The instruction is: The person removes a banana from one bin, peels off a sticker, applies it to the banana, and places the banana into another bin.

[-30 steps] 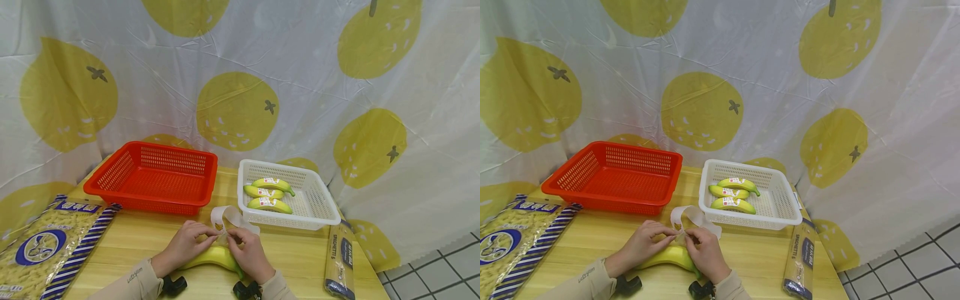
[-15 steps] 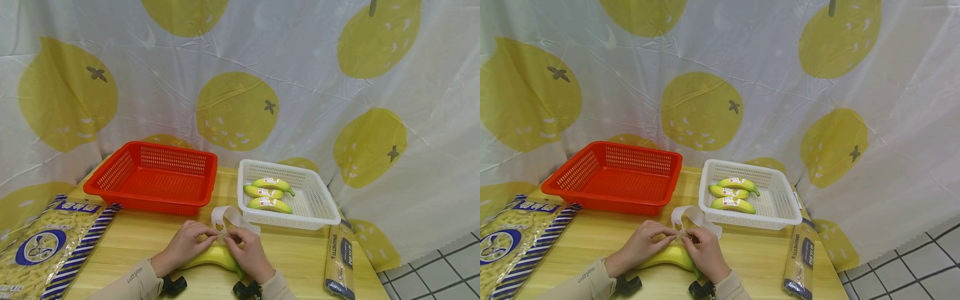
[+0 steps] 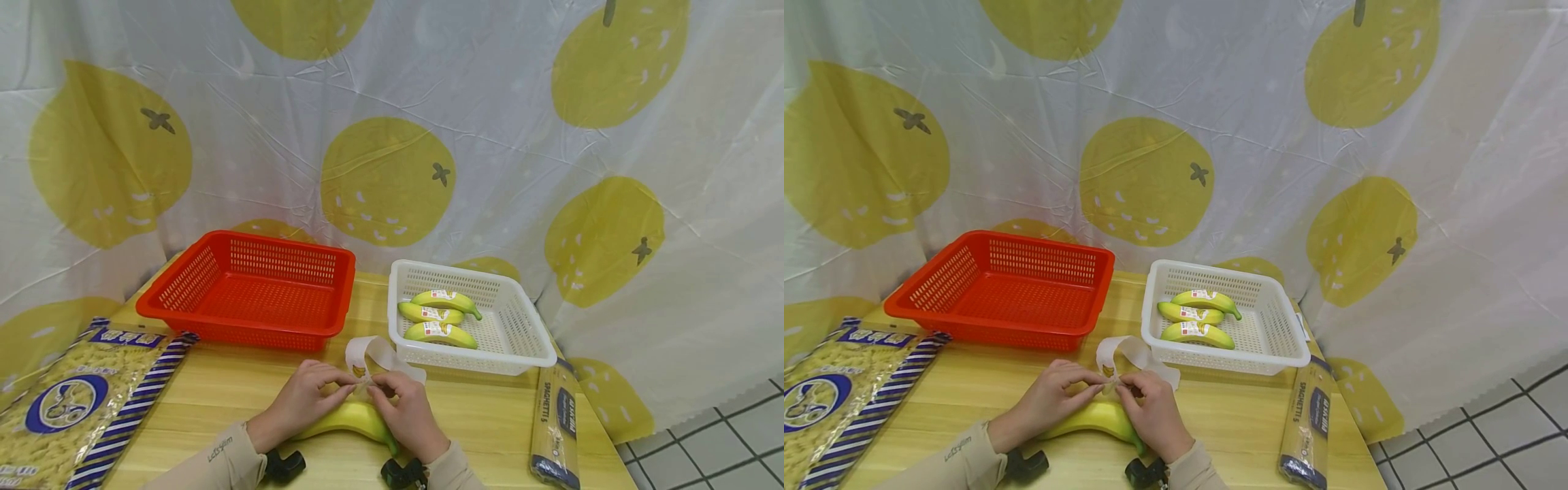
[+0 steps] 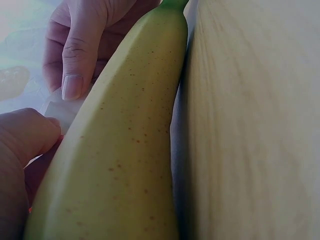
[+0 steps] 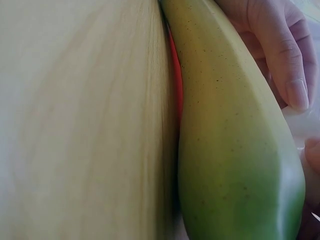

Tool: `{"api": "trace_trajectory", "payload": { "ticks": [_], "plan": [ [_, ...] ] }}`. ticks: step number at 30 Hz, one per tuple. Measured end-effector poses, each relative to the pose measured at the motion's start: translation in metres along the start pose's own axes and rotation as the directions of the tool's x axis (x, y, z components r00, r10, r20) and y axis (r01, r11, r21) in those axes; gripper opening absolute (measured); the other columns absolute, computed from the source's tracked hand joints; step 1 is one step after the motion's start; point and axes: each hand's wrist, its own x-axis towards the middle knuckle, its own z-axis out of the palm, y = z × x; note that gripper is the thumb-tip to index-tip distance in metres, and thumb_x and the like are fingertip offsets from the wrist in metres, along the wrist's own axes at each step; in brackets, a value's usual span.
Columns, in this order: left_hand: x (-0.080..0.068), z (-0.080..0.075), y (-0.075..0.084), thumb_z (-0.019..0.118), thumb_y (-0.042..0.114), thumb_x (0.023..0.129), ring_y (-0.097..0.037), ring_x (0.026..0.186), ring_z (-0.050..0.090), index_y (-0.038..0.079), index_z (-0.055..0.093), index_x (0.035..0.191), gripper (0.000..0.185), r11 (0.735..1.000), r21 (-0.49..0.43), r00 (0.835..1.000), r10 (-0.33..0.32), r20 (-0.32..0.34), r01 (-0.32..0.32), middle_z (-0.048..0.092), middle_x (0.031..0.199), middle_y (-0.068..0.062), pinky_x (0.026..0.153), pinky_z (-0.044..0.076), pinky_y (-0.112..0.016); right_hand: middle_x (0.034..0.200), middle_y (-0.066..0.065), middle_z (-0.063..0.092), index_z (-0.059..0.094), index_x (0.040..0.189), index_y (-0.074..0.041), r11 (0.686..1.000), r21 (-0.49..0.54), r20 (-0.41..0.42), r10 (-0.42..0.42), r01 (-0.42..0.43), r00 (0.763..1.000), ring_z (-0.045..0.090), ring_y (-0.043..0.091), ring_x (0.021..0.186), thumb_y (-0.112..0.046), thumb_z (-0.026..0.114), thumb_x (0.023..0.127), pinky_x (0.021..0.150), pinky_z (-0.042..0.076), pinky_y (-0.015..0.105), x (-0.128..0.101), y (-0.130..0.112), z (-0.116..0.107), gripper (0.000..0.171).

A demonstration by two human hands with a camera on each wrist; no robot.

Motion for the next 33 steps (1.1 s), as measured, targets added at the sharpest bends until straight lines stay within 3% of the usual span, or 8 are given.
{"api": "trace_trajectory", "payload": {
  "ticks": [13,21,33],
  "plan": [
    [-0.0008,0.0007,0.0000,0.085,0.011,0.082,-0.001,0.080,0.067,0.021,0.080,0.097,0.019,1.000,-0.003,1.000,0.004,-0.004,-0.004,0.075,0.089,0.019,0.080,0.044,-0.030,0.089,0.004,0.073,0.075,0.100,-0.009,1.000,0.013,0.016,0.010,-0.010,1.000,0.063,0.002,0.077,-0.009,0.074,0.096,0.067,0.055,0.021,-0.0004,0.0004,-0.0013,0.004],
    [-0.0028,0.0013,-0.0015,0.085,0.011,0.083,0.000,0.082,0.068,0.022,0.080,0.097,0.019,1.000,-0.010,1.000,-0.006,0.000,0.006,0.075,0.091,0.020,0.080,0.044,-0.030,0.094,0.004,0.075,0.075,0.101,-0.009,1.000,0.016,0.022,0.022,-0.022,1.000,0.065,0.003,0.078,-0.004,0.075,0.093,0.068,0.056,0.021,-0.0003,0.0007,-0.0010,0.010],
    [0.0002,-0.0011,0.0001,0.085,0.009,0.081,-0.001,0.080,0.068,0.023,0.080,0.099,0.023,0.999,-0.008,0.999,0.032,-0.020,-0.033,0.076,0.090,0.018,0.079,0.045,-0.031,0.091,-0.001,0.074,0.076,0.101,-0.011,1.000,0.013,-0.008,0.027,-0.027,1.000,0.062,0.002,0.073,0.004,0.077,0.088,0.064,0.055,0.022,-0.0003,0.0026,-0.0008,0.019]
  ]
}}
